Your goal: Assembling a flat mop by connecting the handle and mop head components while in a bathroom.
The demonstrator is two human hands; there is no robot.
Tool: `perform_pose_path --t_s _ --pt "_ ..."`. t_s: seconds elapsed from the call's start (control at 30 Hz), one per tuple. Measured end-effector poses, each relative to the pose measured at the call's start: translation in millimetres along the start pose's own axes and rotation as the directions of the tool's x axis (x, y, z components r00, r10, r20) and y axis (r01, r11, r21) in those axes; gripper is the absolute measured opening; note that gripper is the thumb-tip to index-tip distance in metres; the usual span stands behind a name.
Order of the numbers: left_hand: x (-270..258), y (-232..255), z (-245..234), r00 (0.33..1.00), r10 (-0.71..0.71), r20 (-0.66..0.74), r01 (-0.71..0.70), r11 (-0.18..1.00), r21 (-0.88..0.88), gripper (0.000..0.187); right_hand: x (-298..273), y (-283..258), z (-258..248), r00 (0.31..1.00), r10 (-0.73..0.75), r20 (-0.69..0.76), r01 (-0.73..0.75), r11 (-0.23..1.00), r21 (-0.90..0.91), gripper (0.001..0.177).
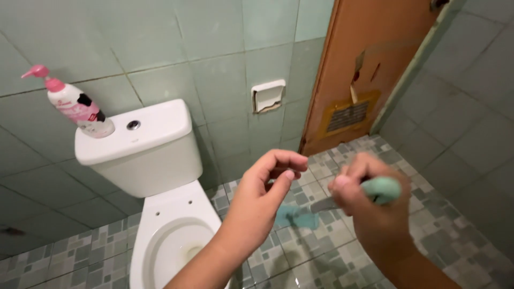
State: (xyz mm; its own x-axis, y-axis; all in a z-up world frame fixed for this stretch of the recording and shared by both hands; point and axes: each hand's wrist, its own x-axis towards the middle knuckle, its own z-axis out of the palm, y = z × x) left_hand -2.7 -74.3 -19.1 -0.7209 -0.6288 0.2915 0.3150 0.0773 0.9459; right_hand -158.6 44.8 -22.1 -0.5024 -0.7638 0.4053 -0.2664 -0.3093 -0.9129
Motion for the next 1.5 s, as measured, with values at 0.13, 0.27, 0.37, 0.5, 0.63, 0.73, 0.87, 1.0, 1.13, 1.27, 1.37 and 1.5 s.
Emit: perform_pose_path --t_s 0.13,0.27,0.37,0.5,0.63,0.73,0.87,1.0,1.13,1.27,1.37,1.5 --pt "-26.9 11.0 -23.8 1.000 -0.007 0.015 0.007 1.000 0.030 0.020 3.7 1.1 20.3 0.990 -0.087 -0.109 0.105 0.980 0.172 0.019" --pt "-57.6 13.0 -45.5 0.999 0.021 0.034 -0.022 0.999 0.029 0.019 22.4 41.7 5.9 0.941 -0.259 -0.219 0.285 0.954 0.095 0.026" --pt "-83.3 24.5 -61.8 0.998 -0.053 0.042 0.052 0.998 0.023 0.021 -4.8 96.0 1.2 0.955 -0.125 -0.268 0.127 0.992 -0.010 0.029" --pt "-109.3 33.4 -83.8 0.994 -0.093 0.049 0.092 0.995 0.028 0.022 -61.6 82.1 51.2 0.970 -0.069 -0.232 0.013 0.972 -0.234 0.030" --pt "-122.4 33.7 -96.2 0.994 -0.103 0.047 0.103 0.995 0.011 0.021 -75.6 31.9 90.8 0.994 -0.032 -0.103 0.018 0.991 -0.129 0.025" --pt "-131.3 18.0 -102.0 0.992 -0.121 0.021 0.121 0.993 -0.013 0.021 -89.0 8.0 107.1 1.000 -0.016 -0.017 0.017 1.000 0.019 0.026" --pt "-147.2 6.4 -116.1 0.992 -0.124 -0.008 0.124 0.991 -0.056 0.021 -101.5 0.4 131.3 0.999 -0.033 0.023 0.028 0.983 0.183 0.027" --pt "-156.7 24.1 -120.9 0.983 -0.186 -0.014 0.184 0.980 -0.077 0.022 -79.5 46.9 126.2 0.990 -0.142 -0.010 0.142 0.985 0.099 0.028" --pt "-162.6 39.0 -126.7 0.979 -0.196 -0.047 0.194 0.980 -0.038 0.022 -67.2 59.7 135.0 0.993 -0.115 -0.034 0.115 0.993 -0.013 0.025" --pt "-166.0 46.5 -125.0 0.973 -0.222 -0.070 0.221 0.975 -0.017 0.021 -75.9 18.0 145.7 1.000 -0.004 0.015 0.005 0.998 -0.058 0.025" --pt "-166.7 45.4 -124.7 0.978 -0.193 -0.073 0.192 0.981 -0.024 0.022 -96.3 -10.8 154.0 0.996 -0.007 0.089 0.010 0.999 -0.034 0.026" --pt "-170.8 48.3 -123.9 0.986 -0.147 -0.074 0.146 0.989 -0.021 0.021 -104.5 2.6 164.1 0.995 -0.024 0.101 0.007 0.985 0.171 0.024"
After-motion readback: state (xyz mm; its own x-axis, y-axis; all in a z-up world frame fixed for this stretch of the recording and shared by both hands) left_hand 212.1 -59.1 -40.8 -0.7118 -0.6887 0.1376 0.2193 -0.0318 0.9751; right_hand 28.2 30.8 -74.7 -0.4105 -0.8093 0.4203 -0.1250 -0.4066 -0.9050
